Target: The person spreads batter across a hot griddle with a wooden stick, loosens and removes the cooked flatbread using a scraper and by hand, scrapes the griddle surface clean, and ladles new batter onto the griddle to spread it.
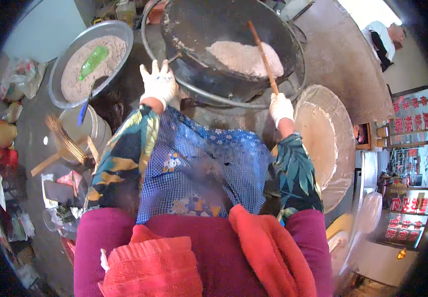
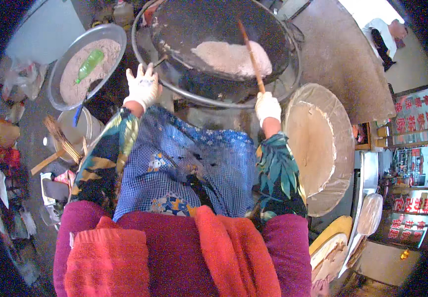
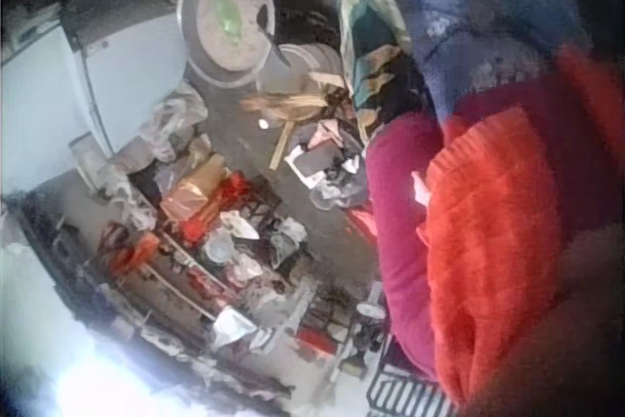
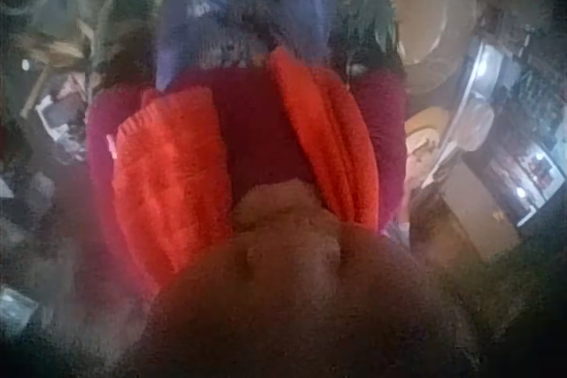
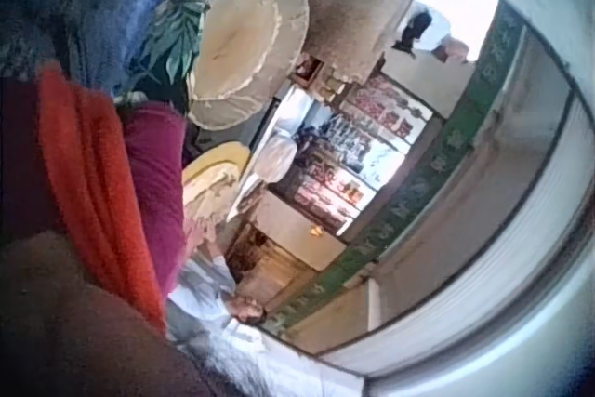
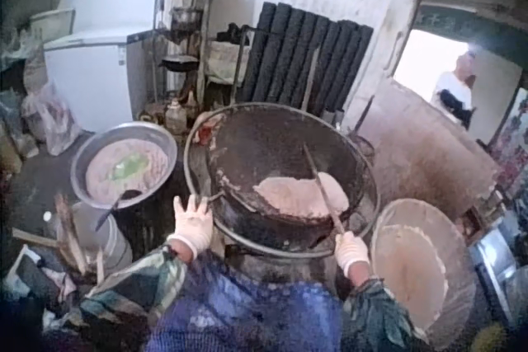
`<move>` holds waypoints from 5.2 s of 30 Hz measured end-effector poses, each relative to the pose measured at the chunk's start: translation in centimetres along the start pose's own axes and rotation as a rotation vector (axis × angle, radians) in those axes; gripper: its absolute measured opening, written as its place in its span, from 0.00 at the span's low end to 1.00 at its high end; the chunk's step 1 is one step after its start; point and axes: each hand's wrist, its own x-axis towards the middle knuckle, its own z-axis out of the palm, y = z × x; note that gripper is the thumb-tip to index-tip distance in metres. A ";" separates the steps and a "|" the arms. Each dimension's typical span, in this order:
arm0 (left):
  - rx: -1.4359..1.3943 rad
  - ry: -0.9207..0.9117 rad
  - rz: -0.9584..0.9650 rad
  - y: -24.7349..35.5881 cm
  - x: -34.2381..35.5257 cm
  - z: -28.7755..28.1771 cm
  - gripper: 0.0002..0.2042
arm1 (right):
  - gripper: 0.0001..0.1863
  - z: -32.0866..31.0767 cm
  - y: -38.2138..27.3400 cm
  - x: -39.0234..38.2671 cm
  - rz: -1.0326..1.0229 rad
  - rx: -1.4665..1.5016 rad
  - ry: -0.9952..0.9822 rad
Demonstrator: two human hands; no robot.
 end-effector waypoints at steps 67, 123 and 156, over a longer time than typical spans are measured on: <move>-0.109 -0.049 0.131 4.0 -1.8 -0.8 0.25 | 0.23 1.5 -1.6 -4.9 -0.132 0.005 -0.073; -0.122 -0.093 0.042 1.0 -1.2 0.2 0.30 | 0.22 0.8 1.6 -0.3 0.003 -0.062 0.033; -0.100 -0.172 0.136 2.5 -1.7 -0.7 0.28 | 0.21 -0.5 -0.2 -0.2 -0.051 0.071 0.005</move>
